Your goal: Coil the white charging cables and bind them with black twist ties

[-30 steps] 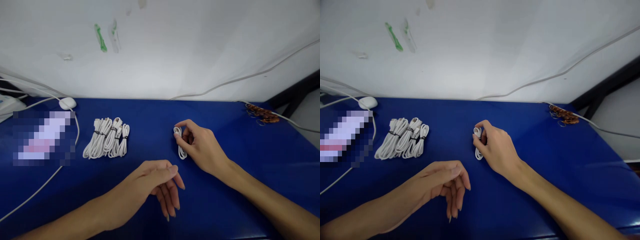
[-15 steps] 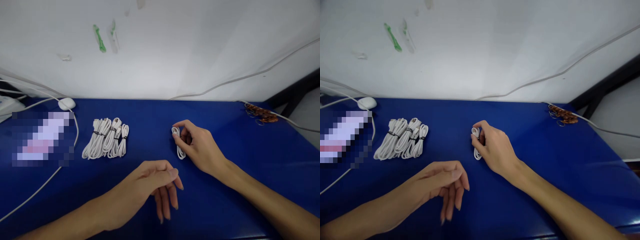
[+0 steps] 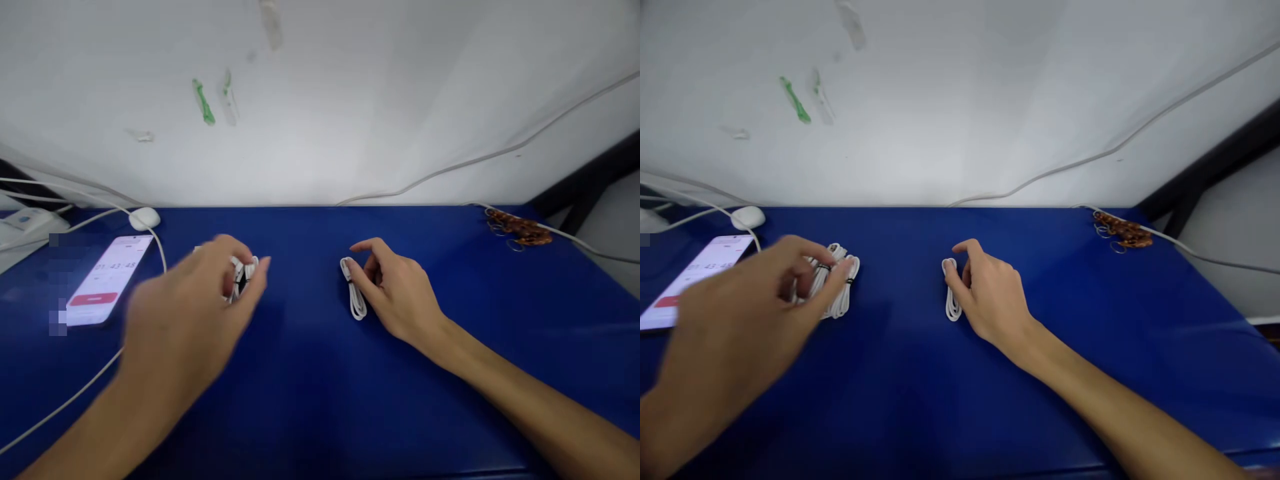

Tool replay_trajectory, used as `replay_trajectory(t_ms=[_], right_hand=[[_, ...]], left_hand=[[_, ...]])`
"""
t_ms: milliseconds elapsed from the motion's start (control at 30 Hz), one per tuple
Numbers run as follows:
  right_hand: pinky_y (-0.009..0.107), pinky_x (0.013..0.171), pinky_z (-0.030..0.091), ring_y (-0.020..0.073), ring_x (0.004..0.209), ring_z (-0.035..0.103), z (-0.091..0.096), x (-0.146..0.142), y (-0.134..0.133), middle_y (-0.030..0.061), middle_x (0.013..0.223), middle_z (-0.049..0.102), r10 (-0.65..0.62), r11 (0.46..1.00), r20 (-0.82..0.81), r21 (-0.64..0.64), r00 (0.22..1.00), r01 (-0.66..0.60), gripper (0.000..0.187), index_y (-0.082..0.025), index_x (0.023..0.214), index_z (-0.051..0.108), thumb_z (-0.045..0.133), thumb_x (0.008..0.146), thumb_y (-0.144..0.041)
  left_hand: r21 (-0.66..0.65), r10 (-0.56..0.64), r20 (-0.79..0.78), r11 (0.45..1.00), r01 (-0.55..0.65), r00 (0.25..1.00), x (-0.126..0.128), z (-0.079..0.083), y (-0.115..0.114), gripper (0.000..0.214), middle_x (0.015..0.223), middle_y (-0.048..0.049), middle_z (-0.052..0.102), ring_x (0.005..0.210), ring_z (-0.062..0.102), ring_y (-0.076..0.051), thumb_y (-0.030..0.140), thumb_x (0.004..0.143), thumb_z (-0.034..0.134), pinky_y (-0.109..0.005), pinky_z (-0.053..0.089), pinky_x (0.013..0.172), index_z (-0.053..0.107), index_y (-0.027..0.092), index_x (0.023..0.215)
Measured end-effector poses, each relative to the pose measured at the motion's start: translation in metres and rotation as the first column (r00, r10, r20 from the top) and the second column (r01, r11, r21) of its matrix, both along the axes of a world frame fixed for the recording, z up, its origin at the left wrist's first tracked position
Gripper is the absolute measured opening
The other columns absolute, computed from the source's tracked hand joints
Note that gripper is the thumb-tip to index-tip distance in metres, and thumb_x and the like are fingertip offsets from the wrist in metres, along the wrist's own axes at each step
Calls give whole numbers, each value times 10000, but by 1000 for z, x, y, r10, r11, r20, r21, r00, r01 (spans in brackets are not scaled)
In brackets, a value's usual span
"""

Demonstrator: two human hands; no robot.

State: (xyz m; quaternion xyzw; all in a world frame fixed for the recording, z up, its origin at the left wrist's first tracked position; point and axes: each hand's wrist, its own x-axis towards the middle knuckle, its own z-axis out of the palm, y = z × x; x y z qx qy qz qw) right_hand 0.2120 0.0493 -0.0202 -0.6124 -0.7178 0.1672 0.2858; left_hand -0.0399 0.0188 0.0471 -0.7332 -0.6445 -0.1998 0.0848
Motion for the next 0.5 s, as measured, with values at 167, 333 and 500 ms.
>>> replay_trajectory(t_ms=[167,333,500], right_hand=[[307,585,378,207,587,652,2,1,-3,-18,694,692,-31,998,4,57,1000,31,309,-183,1215,689,563,1071,-426],[298,573,383,190,566,651,3,-1,-9,-27,686,686,-1,996,-7,94,1000,2,289,-183,1202,696,552,1083,-403],[294,576,391,181,559,645,5,-1,-8,-30,678,675,14,990,-24,142,1000,-10,256,-177,1185,697,569,1074,-368]], left_hand=[[-258,346,-129,893,-368,930,-31,23,10,251,797,-17,614,675,594,-267,498,996,591,-309,302,607,597,248,979],[-379,335,4,872,-308,942,-37,13,13,318,693,-8,628,649,616,-287,599,902,621,-368,384,627,615,287,843],[-318,331,50,900,-299,942,-35,9,18,249,846,-79,740,775,674,-350,545,826,659,-430,427,707,669,308,752]])
